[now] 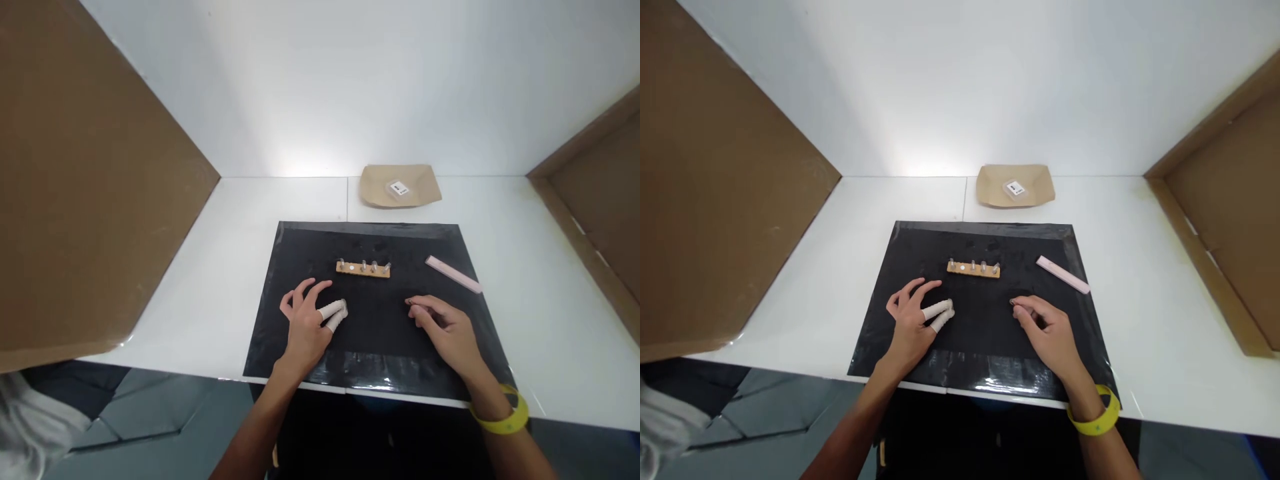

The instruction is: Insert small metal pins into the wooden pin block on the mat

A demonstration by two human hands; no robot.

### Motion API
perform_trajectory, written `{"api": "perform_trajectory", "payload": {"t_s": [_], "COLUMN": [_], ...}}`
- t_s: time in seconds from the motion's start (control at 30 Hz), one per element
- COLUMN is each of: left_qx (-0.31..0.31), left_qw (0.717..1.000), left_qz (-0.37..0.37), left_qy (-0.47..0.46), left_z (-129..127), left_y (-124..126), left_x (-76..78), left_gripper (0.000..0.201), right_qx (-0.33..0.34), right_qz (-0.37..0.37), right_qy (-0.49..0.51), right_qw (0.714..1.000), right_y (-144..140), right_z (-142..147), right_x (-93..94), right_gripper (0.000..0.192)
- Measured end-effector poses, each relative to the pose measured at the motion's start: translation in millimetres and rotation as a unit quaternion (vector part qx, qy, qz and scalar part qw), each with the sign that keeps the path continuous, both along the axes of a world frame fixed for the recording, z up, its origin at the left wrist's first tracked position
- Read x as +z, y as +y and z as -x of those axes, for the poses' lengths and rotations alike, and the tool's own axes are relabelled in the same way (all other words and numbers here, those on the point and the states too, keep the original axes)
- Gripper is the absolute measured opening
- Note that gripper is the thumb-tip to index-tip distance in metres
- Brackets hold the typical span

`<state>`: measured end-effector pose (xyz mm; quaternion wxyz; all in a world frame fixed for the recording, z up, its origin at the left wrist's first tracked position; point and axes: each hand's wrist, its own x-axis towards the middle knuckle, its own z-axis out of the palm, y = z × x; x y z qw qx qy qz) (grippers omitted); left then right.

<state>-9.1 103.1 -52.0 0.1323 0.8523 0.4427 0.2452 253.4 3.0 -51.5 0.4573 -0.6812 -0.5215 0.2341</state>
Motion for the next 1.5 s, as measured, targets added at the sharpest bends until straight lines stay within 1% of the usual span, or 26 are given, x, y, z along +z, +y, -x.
{"api": "perform_trajectory", "payload": {"t_s": [0.1, 0.2, 0.3, 0.47, 0.67, 0.9, 1.03, 1.27, 1.5], "left_qx": [-0.016, -0.034, -0.047, -0.037, -0.020, -0.001, -0.006, -0.006, 0.008], "left_qw": [1.000, 0.998, 0.997, 0.996, 0.997, 0.999, 0.999, 0.998, 0.999], "left_qz": [-0.023, -0.043, -0.058, -0.077, -0.076, -0.035, -0.037, -0.062, -0.052], "left_qy": [0.006, 0.013, 0.014, 0.017, 0.016, 0.012, 0.000, -0.015, -0.012], "left_z": [0, 0, 1, 0, -3, -4, -3, -3, -2], "left_y": [1, 3, 5, 4, 1, 3, 5, 7, 6], "left_x": [0.6, 1.2, 0.7, -1.6, 0.8, 6.3, 2.1, -5.0, -8.1], "left_gripper": [0.012, 0.014, 0.014, 0.012, 0.013, 0.012, 0.010, 0.010, 0.013], "right_qx": [-0.027, -0.035, -0.022, 0.016, 0.052, 0.070, 0.071, 0.063, 0.050], "right_qz": [-0.007, -0.011, -0.016, -0.016, -0.017, -0.022, -0.023, -0.012, -0.009], "right_qy": [-0.015, -0.030, -0.045, -0.077, -0.107, -0.107, -0.102, -0.091, -0.070], "right_qw": [0.999, 0.999, 0.999, 0.997, 0.993, 0.992, 0.992, 0.994, 0.996], "right_y": [3, 5, 4, 3, 2, 2, 4, 6, 7], "right_z": [6, 11, 14, 13, 11, 9, 8, 7, 8], "right_x": [0.5, 0.9, -0.3, -2.4, -3.6, -7.8, -10.3, -13.7, -13.1], "right_gripper": [0.023, 0.023, 0.023, 0.017, 0.019, 0.016, 0.015, 0.016, 0.019]}}
